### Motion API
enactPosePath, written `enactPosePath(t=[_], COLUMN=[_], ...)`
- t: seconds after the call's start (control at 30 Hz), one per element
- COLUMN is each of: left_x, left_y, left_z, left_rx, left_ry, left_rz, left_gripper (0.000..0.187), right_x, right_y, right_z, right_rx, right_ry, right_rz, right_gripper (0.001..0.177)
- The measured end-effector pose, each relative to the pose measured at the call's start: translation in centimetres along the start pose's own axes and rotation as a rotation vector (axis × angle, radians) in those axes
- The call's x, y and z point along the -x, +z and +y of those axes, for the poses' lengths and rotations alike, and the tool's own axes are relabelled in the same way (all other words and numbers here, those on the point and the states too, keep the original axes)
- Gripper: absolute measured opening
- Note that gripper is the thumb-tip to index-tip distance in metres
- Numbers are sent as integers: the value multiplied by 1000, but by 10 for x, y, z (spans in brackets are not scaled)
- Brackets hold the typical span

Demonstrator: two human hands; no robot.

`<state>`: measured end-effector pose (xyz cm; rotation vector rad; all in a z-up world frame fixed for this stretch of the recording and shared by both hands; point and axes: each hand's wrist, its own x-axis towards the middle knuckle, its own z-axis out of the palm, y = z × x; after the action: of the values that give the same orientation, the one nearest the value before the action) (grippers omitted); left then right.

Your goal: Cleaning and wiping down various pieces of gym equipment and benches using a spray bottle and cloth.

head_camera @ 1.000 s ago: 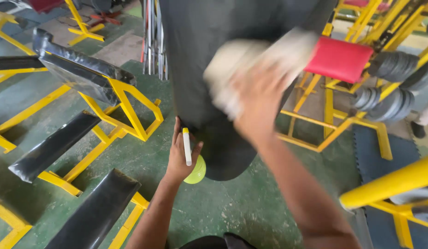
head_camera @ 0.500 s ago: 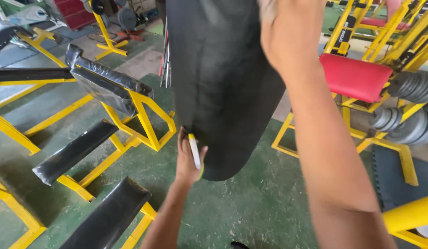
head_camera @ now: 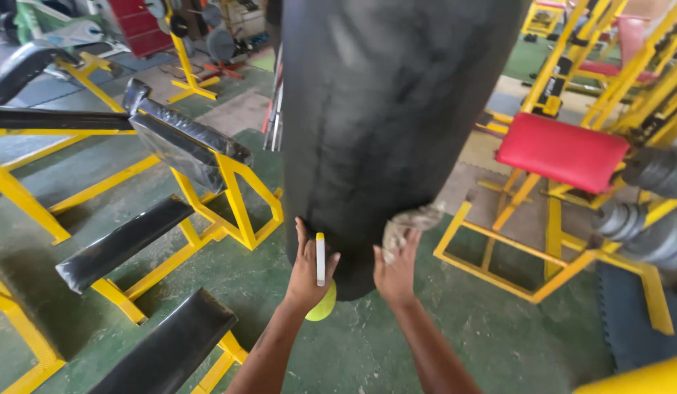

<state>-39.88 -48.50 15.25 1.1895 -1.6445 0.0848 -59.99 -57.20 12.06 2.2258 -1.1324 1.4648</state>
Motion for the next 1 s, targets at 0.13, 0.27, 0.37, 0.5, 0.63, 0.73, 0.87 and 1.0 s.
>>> enactPosePath(t=[0.13,0.27,0.37,0.5,0.63,0.73,0.87,1.0], left_x=[-3,-6,-1,-5,10,20,17,5], left_y=[-2,-2,8,-3,0,9,11,-6], left_z=[-6,-15,-42,-19,-3,1,-3,-12], left_rx=[9,52,57,37,99,123,169,377], left_ry=[5,48,79,-65,-52,-164,-231,-415], left_rz=[-35,-2,7,8,-31,-140,-103,-151], left_gripper=[29,22,21,30,43,39,44,88], right_x=[-55,-167,-232,-233,-162,-67,70,150], right_y=[-41,-119,-160,-145,-104,-76,-36,-14], right_z=[-23,-38,-30,19,71,76,56,22], right_rx=[-447,-140,63,-184,-578,-578,-660,-727], right_ry=[94,-107,-323,-159,601,709,896,867], right_rz=[162,183,179,313,359,317,124,162], right_gripper=[68,57,55,74,86,82,73,68])
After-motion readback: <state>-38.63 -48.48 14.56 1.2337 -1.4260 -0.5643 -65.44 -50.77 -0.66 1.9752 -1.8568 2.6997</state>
